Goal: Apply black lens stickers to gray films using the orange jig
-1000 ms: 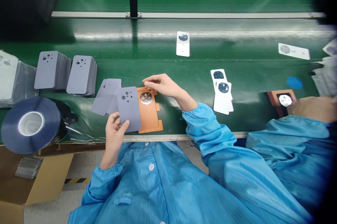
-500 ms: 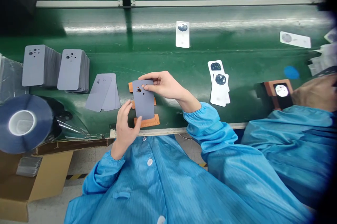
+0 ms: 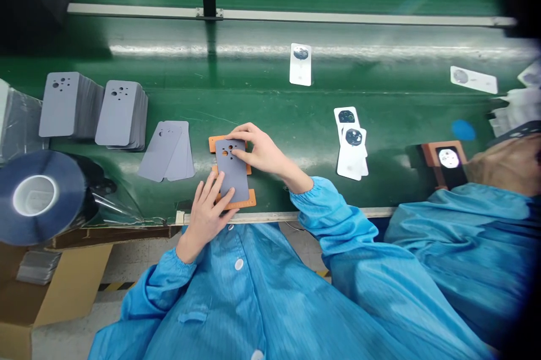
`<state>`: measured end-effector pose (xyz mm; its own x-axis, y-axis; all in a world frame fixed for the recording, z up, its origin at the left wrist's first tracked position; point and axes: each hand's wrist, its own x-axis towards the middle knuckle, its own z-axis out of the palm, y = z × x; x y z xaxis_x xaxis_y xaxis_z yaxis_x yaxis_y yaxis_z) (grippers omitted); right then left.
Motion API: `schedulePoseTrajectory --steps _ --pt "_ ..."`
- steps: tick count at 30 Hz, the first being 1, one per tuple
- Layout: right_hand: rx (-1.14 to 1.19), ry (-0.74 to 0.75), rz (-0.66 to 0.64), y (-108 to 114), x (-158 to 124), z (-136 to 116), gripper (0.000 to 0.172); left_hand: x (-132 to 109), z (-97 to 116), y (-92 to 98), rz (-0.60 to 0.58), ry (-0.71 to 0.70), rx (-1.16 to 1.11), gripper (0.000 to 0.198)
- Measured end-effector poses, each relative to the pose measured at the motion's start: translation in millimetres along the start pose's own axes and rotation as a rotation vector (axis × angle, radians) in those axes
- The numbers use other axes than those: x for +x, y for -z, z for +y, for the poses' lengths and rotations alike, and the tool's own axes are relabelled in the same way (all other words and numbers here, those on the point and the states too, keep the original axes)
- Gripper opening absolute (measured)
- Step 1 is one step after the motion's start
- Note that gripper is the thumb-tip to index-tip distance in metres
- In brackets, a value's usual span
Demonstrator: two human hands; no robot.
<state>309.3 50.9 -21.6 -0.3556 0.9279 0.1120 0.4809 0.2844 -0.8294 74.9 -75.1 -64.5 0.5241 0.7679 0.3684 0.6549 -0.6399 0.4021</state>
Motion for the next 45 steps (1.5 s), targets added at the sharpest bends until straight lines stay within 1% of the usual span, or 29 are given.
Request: schedulePoseTrajectory --steps 3,7,10,15,19,21,22,25,27,29,32,35,38,41,45 --pt "-0.11 0.006 -0.025 -7.6 -2.6 7.9 0.05 0.3 -1.7 -0.4 -0.019 -0.024 -0.019 0.046" --pt "-0.186 -0.033 -0.053 -15.4 -6.8 11.2 0.061 0.1 -2.0 -1.0 -0.024 -0.015 -0.026 0.044" --pt "-0.235 -0.037 -0.059 -19.2 -8.4 11.7 0.063 0.0 -1.7 -1.2 -0.031 -0.007 -0.025 0.044" --pt "-0.359 0.008 -0.04 -22.9 -9.9 12.8 0.061 0.1 -0.7 -0.4 -0.036 0.008 -0.046 0.043" --pt "-0.492 0.005 -0.067 -24.4 -12.9 8.3 0.059 5.6 0.2 3.8 -0.01 0.024 -0.082 0.043" --pt "-0.538 -0.008 -0.084 -25.2 -14.6 6.4 0.059 13.1 -0.3 5.5 0.012 0.034 -0.109 0.049" --pt "-0.553 -0.015 -0.088 -25.7 -15.5 5.9 0.059 18.0 -1.0 5.7 0.011 0.043 -0.119 0.055" --pt "-0.579 -0.035 -0.093 -27.6 -18.3 5.5 0.06 34.1 -4.3 3.4 -0.055 0.092 -0.113 0.079" --pt "-0.599 -0.043 -0.092 -30.3 -21.0 3.9 0.061 42.4 -6.6 0.9 -0.113 0.113 -0.095 0.089" --pt "-0.623 -0.052 -0.081 -35.2 -24.9 0.0 0.059 46.8 -8.0 -0.7 -0.139 0.115 -0.085 0.091" --pt "-0.652 -0.053 -0.058 -46.4 -33.1 -7.0 0.054 48.1 -8.8 -0.3 -0.137 0.113 -0.073 0.089" --pt "-0.661 -0.038 -0.084 -55.4 -41.6 -10.4 0.056 48.1 -8.5 2.0 -0.139 0.105 -0.038 0.088" --pt "-0.671 -0.029 -0.135 -56.6 -46.7 -10.4 0.058 48.6 -7.8 3.4 -0.197 0.107 0.029 0.086" --pt "-0.686 -0.029 -0.169 -54.0 -47.0 -10.7 0.061 48.5 -7.3 2.4 -0.239 0.108 0.086 0.089" --pt "-0.662 -0.044 -0.151 -53.9 -45.2 -10.5 0.06 47.6 -7.5 -0.2 -0.241 0.088 0.109 0.093"
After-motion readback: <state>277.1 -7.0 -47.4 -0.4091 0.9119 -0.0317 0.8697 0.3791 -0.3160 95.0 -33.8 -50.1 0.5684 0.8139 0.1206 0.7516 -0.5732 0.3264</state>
